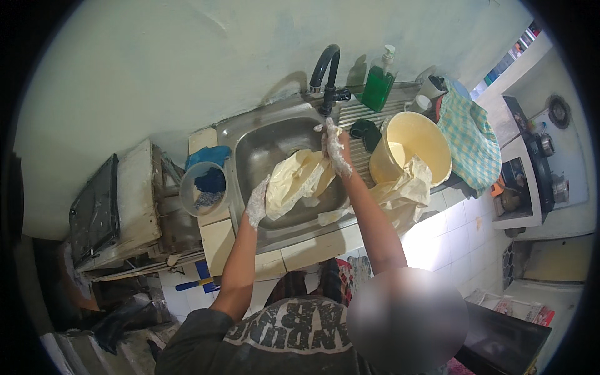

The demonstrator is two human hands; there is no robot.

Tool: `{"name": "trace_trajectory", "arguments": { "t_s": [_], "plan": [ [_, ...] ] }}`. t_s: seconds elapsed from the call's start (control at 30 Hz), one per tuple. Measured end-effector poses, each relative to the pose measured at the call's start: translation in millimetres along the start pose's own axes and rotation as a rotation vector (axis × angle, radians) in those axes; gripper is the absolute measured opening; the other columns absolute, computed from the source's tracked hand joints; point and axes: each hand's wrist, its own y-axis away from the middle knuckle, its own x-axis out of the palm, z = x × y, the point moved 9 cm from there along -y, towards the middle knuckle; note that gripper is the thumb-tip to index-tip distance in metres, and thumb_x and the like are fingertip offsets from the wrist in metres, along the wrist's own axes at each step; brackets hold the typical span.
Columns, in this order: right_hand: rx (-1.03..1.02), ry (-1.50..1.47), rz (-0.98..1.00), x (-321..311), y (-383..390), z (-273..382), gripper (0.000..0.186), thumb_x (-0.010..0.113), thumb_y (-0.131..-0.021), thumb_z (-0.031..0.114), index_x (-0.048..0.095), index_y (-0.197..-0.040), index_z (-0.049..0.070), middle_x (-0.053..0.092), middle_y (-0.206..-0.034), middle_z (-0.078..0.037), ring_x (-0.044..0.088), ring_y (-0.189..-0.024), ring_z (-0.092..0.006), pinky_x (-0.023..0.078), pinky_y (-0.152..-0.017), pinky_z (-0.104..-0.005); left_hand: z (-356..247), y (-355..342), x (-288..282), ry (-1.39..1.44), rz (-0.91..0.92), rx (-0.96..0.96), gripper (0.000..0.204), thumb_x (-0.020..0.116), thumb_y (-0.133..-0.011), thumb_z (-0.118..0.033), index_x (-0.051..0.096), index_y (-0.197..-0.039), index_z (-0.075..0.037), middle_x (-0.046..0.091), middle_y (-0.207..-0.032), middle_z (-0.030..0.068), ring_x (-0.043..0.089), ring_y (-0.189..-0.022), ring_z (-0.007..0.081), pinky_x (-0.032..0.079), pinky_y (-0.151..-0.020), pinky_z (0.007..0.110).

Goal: The person washes a light-colored cloth in a sink by applying soap, rubbing the fabric against itself to create lather, and rinsing it under running water.

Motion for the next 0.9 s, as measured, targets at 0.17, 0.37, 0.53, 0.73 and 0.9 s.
{"name": "trace_trajectory", "arguments": {
  "t_s": [0.17,0.37,0.53,0.73,0.9],
  "plan": [
    [-0.127,0.046,0.125,57.2,38.9,53.4,0.040,0.046,-0.088,0.042,0.052,-0.068,0.008,0.032,-0.047,0.007,0.026,-0.037,-0.0053,0.020,-0.037,-0.0215,1.6,11.0,2.1,-0.089,-0.067,0.032,0.041,0.037,-0.093,-0.029,0.043,-0.123,-0.001,0.053,-0.116,0.0123,0.055,-0.101,0.0197,0.047,-0.086,0.032],
    [-0.112,-0.039,0.058,42.4,23.7,61.3,0.039,0.046,-0.089,0.040,0.046,-0.064,0.010,0.030,-0.047,0.006,0.026,-0.037,-0.0053,0.019,-0.037,-0.0217,-11.0,27.9,-1.9,-0.409,0.027,-0.120,0.044,0.039,-0.091,-0.033,0.046,-0.120,0.000,0.058,-0.109,0.0076,0.058,-0.091,0.0137,0.047,-0.078,0.024],
    [-0.066,-0.117,-0.075,26.1,1.9,33.6,0.040,0.048,-0.088,0.043,0.047,-0.065,0.010,0.032,-0.045,0.006,0.027,-0.035,-0.0054,0.019,-0.034,-0.0220,-27.8,43.5,1.5,-0.790,-0.077,0.288,0.049,0.065,-0.073,-0.005,0.047,-0.118,-0.001,0.057,-0.110,0.0098,0.056,-0.095,0.0186,0.047,-0.076,0.030],
    [-0.027,-0.235,-0.079,39.9,10.9,30.6,0.037,0.048,-0.088,0.039,0.046,-0.066,0.010,0.028,-0.046,0.006,0.022,-0.035,-0.0060,0.018,-0.035,-0.0233,-62.7,57.6,9.7,-1.538,-0.528,0.710,0.031,0.060,-0.069,-0.001,0.061,-0.100,-0.006,0.057,-0.103,0.0167,0.053,-0.098,0.0291,0.042,-0.086,0.033],
    [-0.074,-0.294,-0.130,35.9,10.1,49.2,0.036,0.046,-0.090,0.037,0.046,-0.066,0.010,0.028,-0.046,0.006,0.022,-0.035,-0.0066,0.017,-0.035,-0.0238,-65.3,39.5,34.3,-1.668,-0.526,0.812,0.024,0.054,-0.072,0.001,0.060,-0.095,-0.003,0.056,-0.099,0.0178,0.052,-0.096,0.0325,0.042,-0.084,0.038]
  ]
}}
